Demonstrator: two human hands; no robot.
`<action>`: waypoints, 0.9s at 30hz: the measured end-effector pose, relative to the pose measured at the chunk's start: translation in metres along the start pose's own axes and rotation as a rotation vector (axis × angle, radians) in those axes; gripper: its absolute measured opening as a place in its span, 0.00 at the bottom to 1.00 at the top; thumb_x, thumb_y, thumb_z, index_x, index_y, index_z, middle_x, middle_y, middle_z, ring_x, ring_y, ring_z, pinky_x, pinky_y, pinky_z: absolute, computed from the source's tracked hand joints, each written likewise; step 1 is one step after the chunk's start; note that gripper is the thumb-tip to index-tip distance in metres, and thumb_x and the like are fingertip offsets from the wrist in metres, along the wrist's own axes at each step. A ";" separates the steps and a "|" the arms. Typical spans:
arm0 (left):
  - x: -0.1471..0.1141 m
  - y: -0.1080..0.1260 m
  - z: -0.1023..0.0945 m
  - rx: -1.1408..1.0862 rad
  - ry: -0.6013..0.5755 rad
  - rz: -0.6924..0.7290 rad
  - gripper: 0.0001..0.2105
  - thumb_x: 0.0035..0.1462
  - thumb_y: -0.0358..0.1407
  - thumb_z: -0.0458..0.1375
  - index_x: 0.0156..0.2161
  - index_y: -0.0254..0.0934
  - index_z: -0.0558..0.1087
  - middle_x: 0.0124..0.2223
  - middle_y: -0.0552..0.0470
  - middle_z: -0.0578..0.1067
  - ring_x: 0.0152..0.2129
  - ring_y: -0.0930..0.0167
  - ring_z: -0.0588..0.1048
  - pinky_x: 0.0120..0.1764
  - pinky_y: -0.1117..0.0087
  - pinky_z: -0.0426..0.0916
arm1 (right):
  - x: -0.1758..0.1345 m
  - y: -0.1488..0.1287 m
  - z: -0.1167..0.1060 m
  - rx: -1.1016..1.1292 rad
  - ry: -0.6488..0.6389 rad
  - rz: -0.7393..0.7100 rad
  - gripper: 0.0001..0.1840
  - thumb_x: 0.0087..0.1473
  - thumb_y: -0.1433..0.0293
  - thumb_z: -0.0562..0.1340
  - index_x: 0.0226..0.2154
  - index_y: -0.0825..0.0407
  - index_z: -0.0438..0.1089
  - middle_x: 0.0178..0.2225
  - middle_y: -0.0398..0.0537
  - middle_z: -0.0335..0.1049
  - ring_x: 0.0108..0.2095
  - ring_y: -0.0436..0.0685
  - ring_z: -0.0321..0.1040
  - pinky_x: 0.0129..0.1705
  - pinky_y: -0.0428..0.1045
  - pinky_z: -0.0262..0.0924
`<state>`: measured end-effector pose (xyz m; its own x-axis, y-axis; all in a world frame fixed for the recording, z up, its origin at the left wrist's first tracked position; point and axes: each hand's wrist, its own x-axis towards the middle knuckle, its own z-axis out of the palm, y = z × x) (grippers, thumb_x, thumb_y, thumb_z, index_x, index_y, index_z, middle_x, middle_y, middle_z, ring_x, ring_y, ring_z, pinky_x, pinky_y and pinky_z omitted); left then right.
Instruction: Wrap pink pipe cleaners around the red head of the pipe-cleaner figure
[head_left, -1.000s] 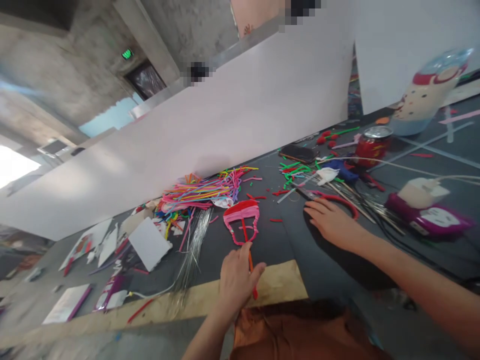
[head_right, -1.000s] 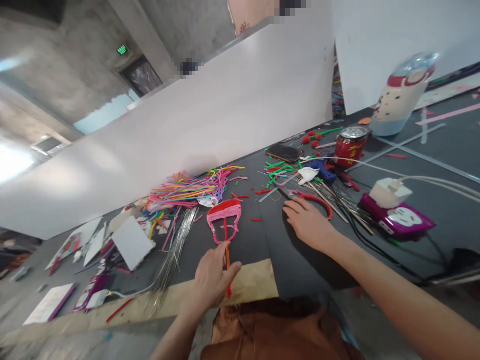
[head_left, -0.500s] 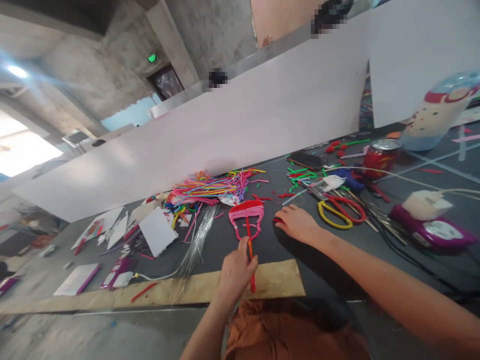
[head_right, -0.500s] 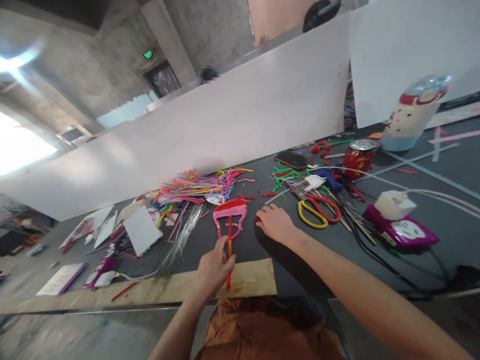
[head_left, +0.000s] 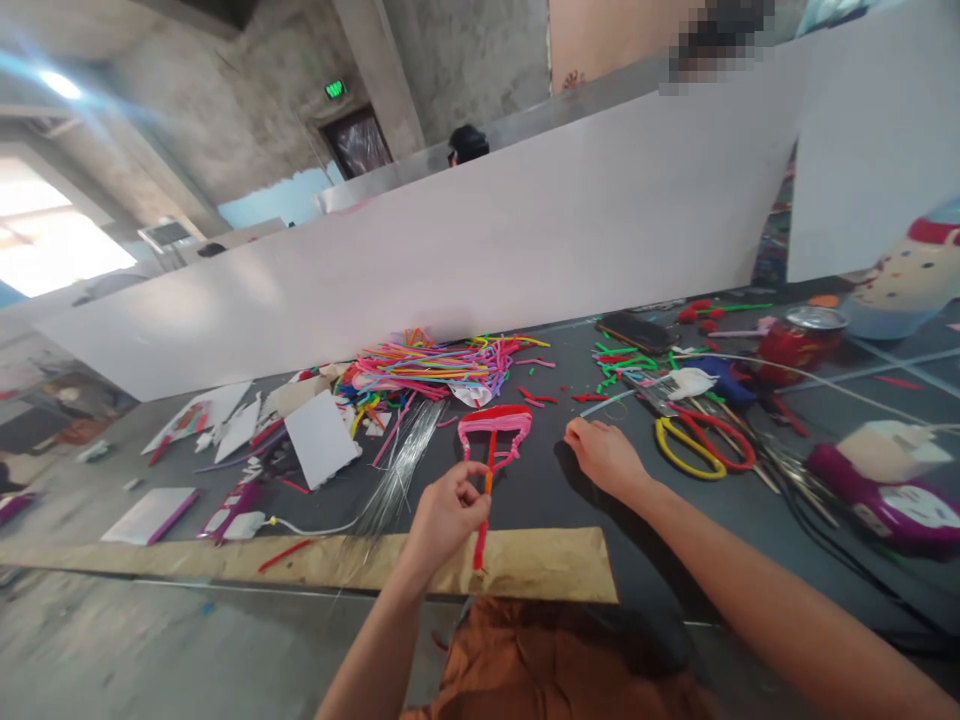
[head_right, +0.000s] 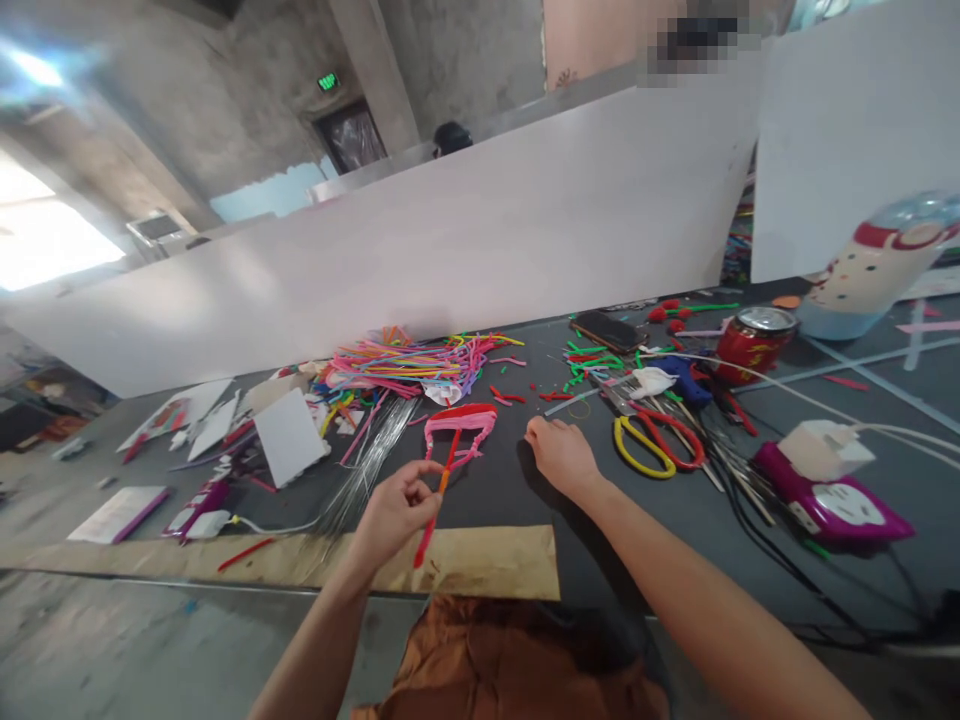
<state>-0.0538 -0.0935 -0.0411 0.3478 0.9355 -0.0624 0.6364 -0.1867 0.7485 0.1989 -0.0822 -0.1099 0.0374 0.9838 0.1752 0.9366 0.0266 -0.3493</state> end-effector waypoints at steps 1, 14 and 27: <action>0.001 -0.001 -0.007 -0.055 -0.012 -0.019 0.15 0.48 0.35 0.54 0.44 0.37 0.69 0.20 0.60 0.67 0.17 0.75 0.64 0.23 0.77 0.57 | 0.000 0.001 0.000 0.020 0.000 0.001 0.10 0.59 0.70 0.50 0.37 0.51 0.66 0.30 0.49 0.72 0.36 0.57 0.67 0.37 0.49 0.52; -0.027 -0.052 -0.009 -0.412 -0.067 -0.174 0.17 0.44 0.32 0.54 0.42 0.36 0.71 0.39 0.52 0.73 0.19 0.78 0.65 0.24 0.76 0.59 | 0.001 0.010 0.001 0.128 0.005 -0.071 0.15 0.58 0.70 0.49 0.41 0.48 0.68 0.36 0.48 0.76 0.37 0.57 0.72 0.38 0.51 0.63; -0.041 -0.049 -0.029 -0.597 0.028 -0.144 0.18 0.51 0.40 0.56 0.48 0.36 0.66 0.21 0.60 0.61 0.19 0.76 0.60 0.23 0.75 0.54 | 0.041 -0.066 0.030 0.028 -0.131 -0.241 0.08 0.56 0.66 0.56 0.36 0.47 0.71 0.38 0.46 0.73 0.42 0.55 0.65 0.44 0.49 0.56</action>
<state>-0.1191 -0.1138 -0.0555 0.2636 0.9478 -0.1793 0.1774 0.1351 0.9748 0.1283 -0.0387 -0.1071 -0.2328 0.9629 0.1361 0.9029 0.2661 -0.3377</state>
